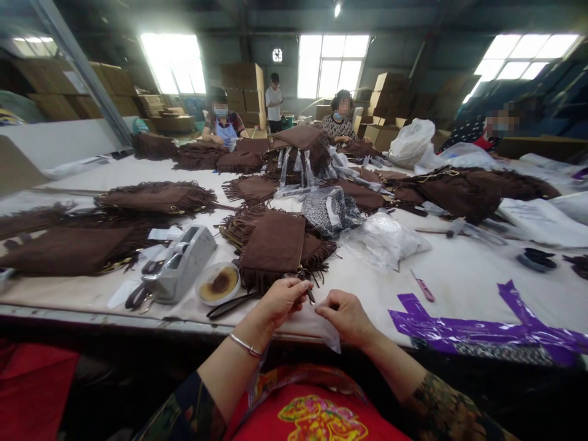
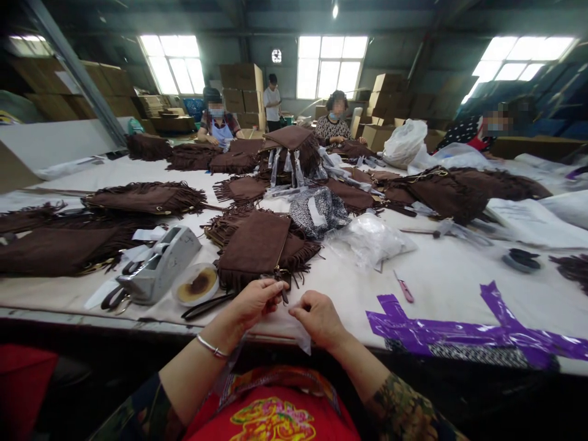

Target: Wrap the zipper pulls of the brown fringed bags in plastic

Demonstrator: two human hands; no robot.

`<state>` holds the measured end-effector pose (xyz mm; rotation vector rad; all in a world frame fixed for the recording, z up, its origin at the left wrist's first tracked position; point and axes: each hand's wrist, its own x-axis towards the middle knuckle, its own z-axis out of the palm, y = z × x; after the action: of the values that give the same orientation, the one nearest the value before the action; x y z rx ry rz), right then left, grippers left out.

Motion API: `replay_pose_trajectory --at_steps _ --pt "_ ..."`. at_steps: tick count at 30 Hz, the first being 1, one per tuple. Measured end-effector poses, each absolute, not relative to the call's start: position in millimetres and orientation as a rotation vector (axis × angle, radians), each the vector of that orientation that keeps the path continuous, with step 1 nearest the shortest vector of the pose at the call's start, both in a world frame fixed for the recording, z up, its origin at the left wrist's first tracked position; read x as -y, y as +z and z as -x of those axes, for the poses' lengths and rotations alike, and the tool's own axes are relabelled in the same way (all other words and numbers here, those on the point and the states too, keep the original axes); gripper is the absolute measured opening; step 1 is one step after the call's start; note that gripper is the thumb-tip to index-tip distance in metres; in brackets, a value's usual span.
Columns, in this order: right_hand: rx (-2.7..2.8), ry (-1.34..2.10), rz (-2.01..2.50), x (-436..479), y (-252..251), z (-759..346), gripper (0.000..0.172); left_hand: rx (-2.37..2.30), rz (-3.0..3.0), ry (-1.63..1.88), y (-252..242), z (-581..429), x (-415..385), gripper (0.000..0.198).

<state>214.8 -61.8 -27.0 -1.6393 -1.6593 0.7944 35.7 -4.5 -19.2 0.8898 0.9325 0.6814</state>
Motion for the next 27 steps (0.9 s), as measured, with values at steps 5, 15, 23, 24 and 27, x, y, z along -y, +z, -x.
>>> replay_pose_trajectory --at_steps 5,15,23,24,27 --pt "1.62 0.84 1.645 60 -28 -211 0.018 -0.953 -0.916 0.723 -20 -36 5 0.045" --pt "1.611 0.924 1.626 60 -26 -206 0.018 -0.936 -0.986 0.818 -39 -40 2 0.039" --pt "1.587 0.917 1.632 63 -26 -206 0.019 -0.945 -1.006 0.828 -42 -37 4 0.039" --pt "1.586 0.905 1.628 63 -26 -206 0.018 -0.944 -1.008 0.828 -41 -36 4 0.039" --pt "1.556 0.898 1.626 61 -26 -207 0.018 -0.94 -1.008 0.834 -40 -35 5 0.04"
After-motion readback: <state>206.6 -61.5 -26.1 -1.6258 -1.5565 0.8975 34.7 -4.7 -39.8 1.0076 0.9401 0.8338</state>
